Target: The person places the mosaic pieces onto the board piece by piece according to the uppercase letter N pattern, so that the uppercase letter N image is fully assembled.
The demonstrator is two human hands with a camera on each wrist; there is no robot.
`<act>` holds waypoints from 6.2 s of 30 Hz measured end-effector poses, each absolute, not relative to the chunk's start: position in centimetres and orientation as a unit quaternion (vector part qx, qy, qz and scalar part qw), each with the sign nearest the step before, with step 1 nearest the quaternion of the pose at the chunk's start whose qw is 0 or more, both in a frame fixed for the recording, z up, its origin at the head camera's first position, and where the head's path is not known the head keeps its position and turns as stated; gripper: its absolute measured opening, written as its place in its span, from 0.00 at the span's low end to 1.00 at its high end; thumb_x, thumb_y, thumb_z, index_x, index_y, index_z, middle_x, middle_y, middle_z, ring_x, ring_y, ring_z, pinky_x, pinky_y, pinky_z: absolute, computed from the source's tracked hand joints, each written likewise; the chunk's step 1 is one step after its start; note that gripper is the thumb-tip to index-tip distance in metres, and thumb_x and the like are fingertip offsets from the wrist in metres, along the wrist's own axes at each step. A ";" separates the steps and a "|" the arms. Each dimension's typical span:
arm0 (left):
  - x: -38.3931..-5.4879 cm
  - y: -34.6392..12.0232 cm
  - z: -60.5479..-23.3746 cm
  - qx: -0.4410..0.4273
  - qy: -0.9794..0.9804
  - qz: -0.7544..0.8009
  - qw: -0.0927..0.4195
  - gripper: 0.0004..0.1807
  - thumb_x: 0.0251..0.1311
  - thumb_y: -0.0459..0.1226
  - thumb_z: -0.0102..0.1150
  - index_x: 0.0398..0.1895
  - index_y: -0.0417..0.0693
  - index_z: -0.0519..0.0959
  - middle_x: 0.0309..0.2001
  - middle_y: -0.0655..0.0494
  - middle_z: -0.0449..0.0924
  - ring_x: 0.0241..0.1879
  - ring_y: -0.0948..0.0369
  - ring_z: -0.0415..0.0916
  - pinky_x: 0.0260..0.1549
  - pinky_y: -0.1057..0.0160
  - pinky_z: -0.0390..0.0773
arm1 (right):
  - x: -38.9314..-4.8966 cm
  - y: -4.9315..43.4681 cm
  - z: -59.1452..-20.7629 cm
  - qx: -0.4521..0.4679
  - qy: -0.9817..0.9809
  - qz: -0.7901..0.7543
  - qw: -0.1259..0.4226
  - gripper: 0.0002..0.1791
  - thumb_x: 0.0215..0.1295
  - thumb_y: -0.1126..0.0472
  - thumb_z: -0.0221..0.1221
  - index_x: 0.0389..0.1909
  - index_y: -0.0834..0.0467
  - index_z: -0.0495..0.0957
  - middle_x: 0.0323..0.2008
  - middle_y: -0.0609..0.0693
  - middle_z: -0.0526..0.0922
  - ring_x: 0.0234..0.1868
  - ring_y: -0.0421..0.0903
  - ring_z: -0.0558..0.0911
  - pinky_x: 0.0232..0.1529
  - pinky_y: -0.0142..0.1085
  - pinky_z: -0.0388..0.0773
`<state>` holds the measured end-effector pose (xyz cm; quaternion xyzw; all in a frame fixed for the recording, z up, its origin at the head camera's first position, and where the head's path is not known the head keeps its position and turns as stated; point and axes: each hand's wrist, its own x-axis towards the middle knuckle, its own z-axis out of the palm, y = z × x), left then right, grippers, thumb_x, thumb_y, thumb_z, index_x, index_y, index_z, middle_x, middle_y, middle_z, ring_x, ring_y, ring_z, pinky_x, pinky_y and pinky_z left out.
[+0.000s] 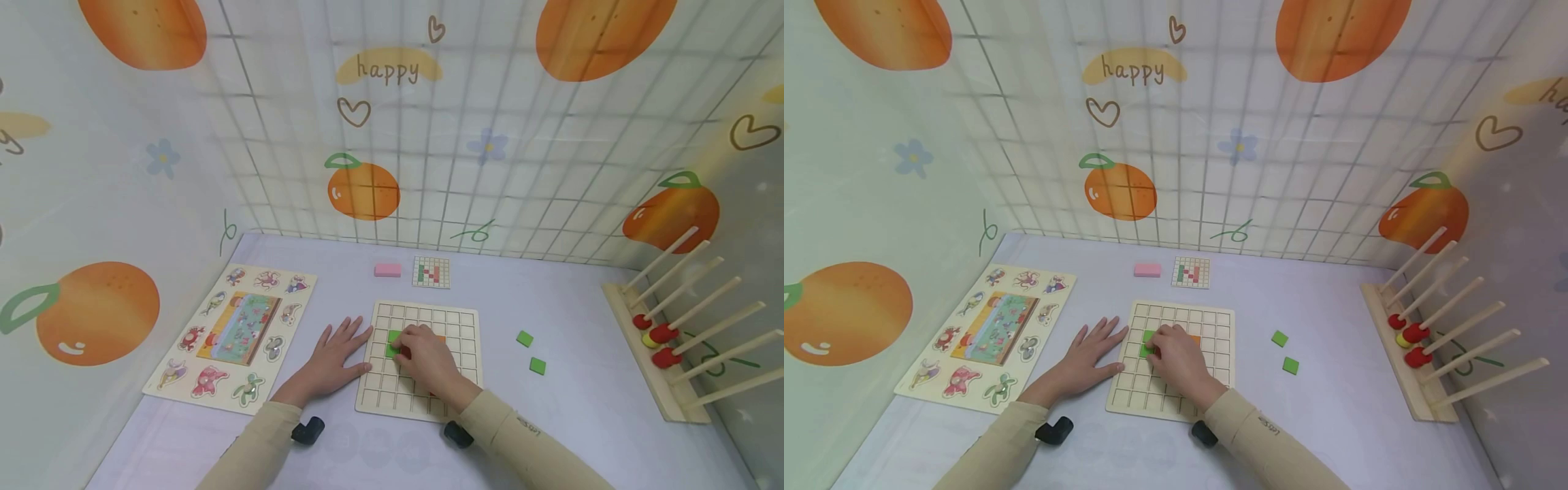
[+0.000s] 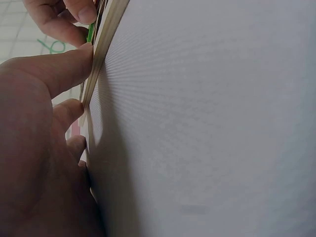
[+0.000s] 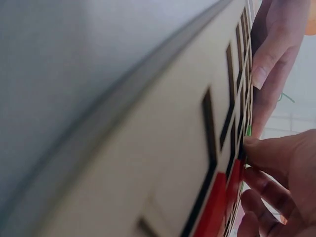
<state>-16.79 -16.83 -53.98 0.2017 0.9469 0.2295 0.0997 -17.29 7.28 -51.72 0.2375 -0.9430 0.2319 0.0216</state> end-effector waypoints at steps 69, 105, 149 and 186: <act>-16.6 -16.5 -53.8 0.194 0.950 0.228 0.090 0.41 0.69 0.59 0.56 0.81 0.58 0.58 0.82 0.55 0.44 0.81 0.52 0.35 0.78 0.44 0.31 | -13.8 28.6 -51.1 0.037 -0.970 0.242 0.008 0.15 0.64 0.61 0.68 0.51 0.60 0.85 0.50 0.63 0.80 0.48 0.59 0.80 0.46 0.58 0.79; -16.6 -16.5 -53.8 0.190 0.952 0.219 0.095 0.41 0.69 0.60 0.55 0.81 0.60 0.57 0.83 0.55 0.43 0.81 0.53 0.34 0.78 0.44 0.30 | -14.8 25.5 -51.7 0.049 -0.964 0.262 0.001 0.13 0.61 0.67 0.70 0.46 0.60 0.83 0.43 0.56 0.82 0.46 0.55 0.81 0.47 0.53 0.82; -16.5 -16.3 -53.0 0.194 0.949 0.227 0.097 0.40 0.70 0.56 0.56 0.81 0.56 0.58 0.82 0.52 0.45 0.81 0.50 0.35 0.78 0.42 0.32 | -14.6 21.3 -51.2 0.046 -0.930 0.362 -0.043 0.12 0.67 0.65 0.66 0.48 0.49 0.82 0.32 0.44 0.82 0.31 0.41 0.77 0.31 0.31 0.78; -16.8 -16.7 -53.8 0.196 0.948 0.231 0.099 0.41 0.70 0.59 0.55 0.81 0.59 0.56 0.83 0.55 0.42 0.81 0.54 0.33 0.78 0.44 0.29 | -14.7 11.5 -51.3 0.183 -0.901 0.393 -0.024 0.11 0.66 0.65 0.67 0.44 0.46 0.83 0.28 0.34 0.79 0.32 0.36 0.76 0.36 0.31 0.79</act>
